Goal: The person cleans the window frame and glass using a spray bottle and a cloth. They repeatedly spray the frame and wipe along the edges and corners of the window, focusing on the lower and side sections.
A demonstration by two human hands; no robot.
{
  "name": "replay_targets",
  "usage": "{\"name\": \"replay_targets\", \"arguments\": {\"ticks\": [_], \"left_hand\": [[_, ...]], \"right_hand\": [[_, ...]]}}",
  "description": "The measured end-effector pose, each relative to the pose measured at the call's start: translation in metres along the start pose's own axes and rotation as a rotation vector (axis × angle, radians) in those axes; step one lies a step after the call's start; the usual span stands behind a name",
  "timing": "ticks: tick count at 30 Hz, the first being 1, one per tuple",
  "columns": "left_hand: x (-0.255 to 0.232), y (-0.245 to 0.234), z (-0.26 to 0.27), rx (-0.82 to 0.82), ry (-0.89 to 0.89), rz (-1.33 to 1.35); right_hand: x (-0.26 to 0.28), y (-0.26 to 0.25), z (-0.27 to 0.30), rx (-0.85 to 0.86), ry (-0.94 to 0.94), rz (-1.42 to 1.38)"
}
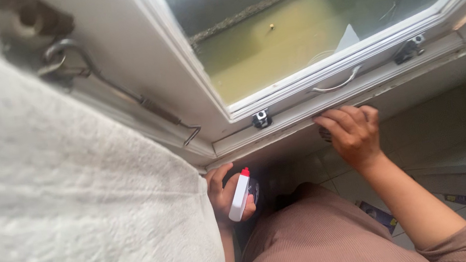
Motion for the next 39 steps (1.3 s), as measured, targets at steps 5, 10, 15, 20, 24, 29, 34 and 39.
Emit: {"name": "replay_targets", "arguments": {"ticks": [5,10,15,20,24,29,34,39], "left_hand": [[-0.006,0.018,-0.006,0.020,0.048,0.012],[-0.016,0.042,-0.019,0.077,0.103,-0.072],[-0.025,0.075,-0.037,0.156,0.207,-0.045],[-0.046,0.108,-0.060,0.192,0.226,-0.010],[-0.067,0.136,-0.079,0.201,0.246,0.028],[-0.089,0.183,-0.093,0.212,0.235,0.037],[-0.112,0.227,-0.104,0.231,0.215,0.018],[-0.127,0.276,-0.109,0.237,0.234,-0.030]], "right_hand": [[0.021,0.010,0.000,-0.006,0.024,-0.273],[0.056,0.000,-0.019,-0.024,-0.066,-0.320],[0.058,-0.004,-0.026,-0.033,-0.133,-0.329],[0.003,0.006,0.000,-0.051,-0.102,-0.180],[-0.100,0.021,0.030,-0.025,0.038,0.016],[-0.240,0.039,0.067,-0.046,0.262,0.136],[-0.330,0.043,0.085,-0.066,0.308,0.145],[-0.377,0.041,0.091,-0.111,0.430,0.043]]}}
Point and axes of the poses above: each hand's wrist, its own z-axis away from the middle knuckle, its own y-axis out of the palm, x = y × z, the point moved 7 cm from there along -z, towards the middle knuckle, and after that the axes turned 13 degrees about z, right-handed, at the moved point
